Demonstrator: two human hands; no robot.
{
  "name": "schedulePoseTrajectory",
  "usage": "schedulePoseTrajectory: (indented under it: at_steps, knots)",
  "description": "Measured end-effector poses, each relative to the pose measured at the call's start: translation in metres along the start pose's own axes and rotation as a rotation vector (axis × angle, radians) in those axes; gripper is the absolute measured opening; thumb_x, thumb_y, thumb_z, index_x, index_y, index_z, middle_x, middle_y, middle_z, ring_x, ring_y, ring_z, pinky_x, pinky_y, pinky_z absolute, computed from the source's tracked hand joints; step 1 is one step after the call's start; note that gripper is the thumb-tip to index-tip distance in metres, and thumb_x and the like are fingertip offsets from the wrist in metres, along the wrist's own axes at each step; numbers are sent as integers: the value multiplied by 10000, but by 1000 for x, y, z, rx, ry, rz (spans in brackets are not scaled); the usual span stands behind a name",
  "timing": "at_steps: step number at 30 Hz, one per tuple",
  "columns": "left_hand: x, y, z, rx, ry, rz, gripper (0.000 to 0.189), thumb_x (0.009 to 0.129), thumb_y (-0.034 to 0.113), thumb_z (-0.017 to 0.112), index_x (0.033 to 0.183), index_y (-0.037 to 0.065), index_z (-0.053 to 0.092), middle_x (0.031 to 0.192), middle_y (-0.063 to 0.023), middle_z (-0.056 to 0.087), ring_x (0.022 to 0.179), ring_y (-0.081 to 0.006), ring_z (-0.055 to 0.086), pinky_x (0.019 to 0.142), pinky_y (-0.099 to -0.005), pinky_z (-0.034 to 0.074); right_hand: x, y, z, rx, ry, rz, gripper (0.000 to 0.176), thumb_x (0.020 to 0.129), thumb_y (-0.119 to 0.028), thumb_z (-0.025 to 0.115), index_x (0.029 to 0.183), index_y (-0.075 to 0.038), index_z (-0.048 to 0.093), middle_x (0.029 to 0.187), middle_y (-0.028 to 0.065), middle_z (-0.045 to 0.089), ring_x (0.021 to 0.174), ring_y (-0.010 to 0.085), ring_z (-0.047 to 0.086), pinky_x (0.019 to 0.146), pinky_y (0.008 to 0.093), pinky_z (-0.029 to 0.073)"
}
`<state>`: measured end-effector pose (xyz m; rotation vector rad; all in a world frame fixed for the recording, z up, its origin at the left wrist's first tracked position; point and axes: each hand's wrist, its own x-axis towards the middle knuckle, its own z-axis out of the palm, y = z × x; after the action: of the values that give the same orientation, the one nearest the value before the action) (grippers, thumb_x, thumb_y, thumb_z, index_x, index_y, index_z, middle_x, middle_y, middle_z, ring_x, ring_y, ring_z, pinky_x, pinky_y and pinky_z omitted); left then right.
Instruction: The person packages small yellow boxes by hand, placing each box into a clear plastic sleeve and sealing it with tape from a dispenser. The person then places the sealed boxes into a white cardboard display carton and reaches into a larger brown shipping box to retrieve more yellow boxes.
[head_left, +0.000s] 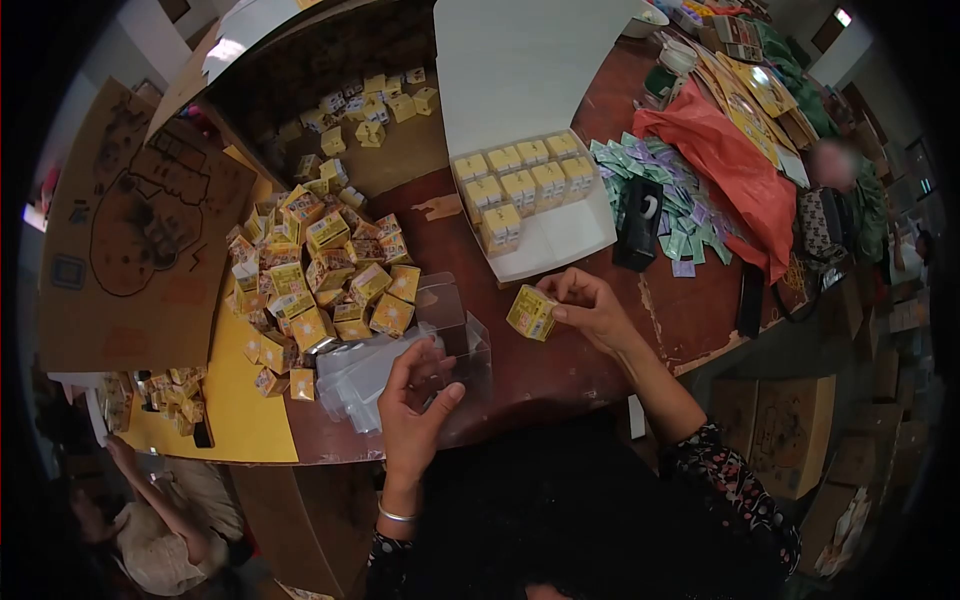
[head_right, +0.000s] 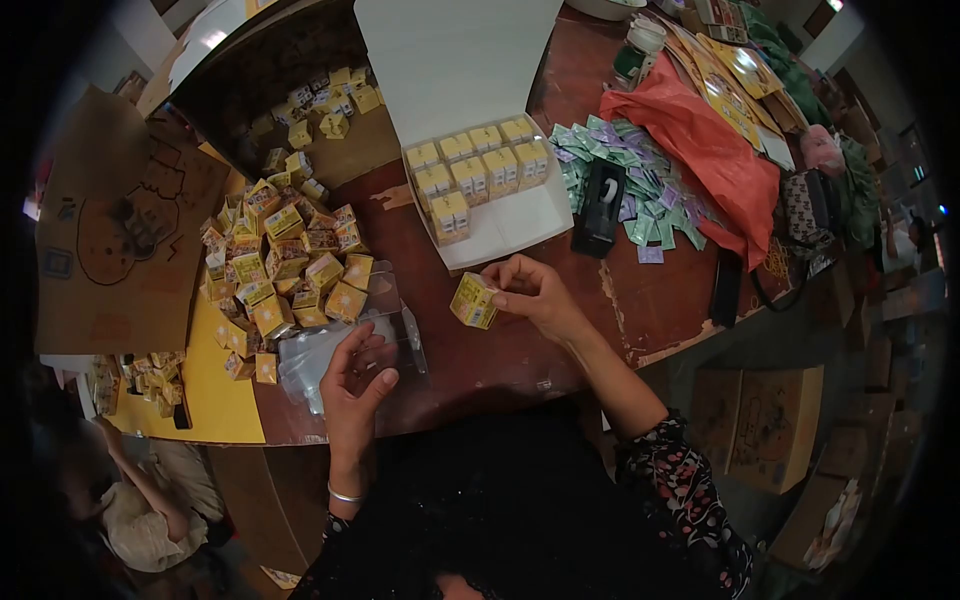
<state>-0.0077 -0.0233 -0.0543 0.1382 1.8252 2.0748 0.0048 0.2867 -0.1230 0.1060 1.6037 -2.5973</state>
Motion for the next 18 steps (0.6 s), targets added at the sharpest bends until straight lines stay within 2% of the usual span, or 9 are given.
schedulePoseTrajectory:
  at_steps: [3,6,9,12,15,18]
  knots:
    - [-1,-2,-2,-5,-3,-3,648,875,29,800,1448,7,499,1300,-108,625,1225,-226,630,1011,-346,522,-9,21,-12,-223,122,-91,313,822,-54,827,911,-79,528,1177,67,650,1156,164,611,949,340,532]
    - [-1,-3,-4,3,0,-11,646,876,30,800,1448,10,501,1300,-109,627,1226,-224,628,1011,-345,520,-28,17,-22,-993,103,-386,356,764,-53,852,915,-68,530,1185,91,645,1189,245,603,960,393,515]
    - [-2,-3,-3,17,-11,-20,645,877,30,799,1449,10,501,1304,-115,627,1232,-222,624,1019,-346,515,-48,-10,-16,-1208,117,-279,398,722,-78,872,920,-66,527,1234,112,621,1225,319,577,975,421,500]
    - [1,-4,2,44,-43,-10,646,874,29,799,1448,7,503,1315,-123,623,1239,-226,620,1033,-349,505,-56,-41,9,-1196,186,-105,377,719,-38,869,924,-59,554,1224,123,628,1261,327,554,1008,396,481]
    - [4,-5,7,89,-85,9,654,869,25,800,1452,5,503,1326,-124,618,1245,-227,616,1048,-351,494,-52,-42,17,-1372,47,-284,416,716,-47,877,1000,-62,573,1262,129,622,1255,332,562,983,400,509]
    - [4,0,11,120,-114,35,665,861,20,801,1458,5,507,1330,-110,610,1250,-219,612,1058,-345,486,-42,-29,4,-1487,-148,-229,492,741,-35,859,1130,-62,558,1319,146,595,1234,325,597,969,383,531]
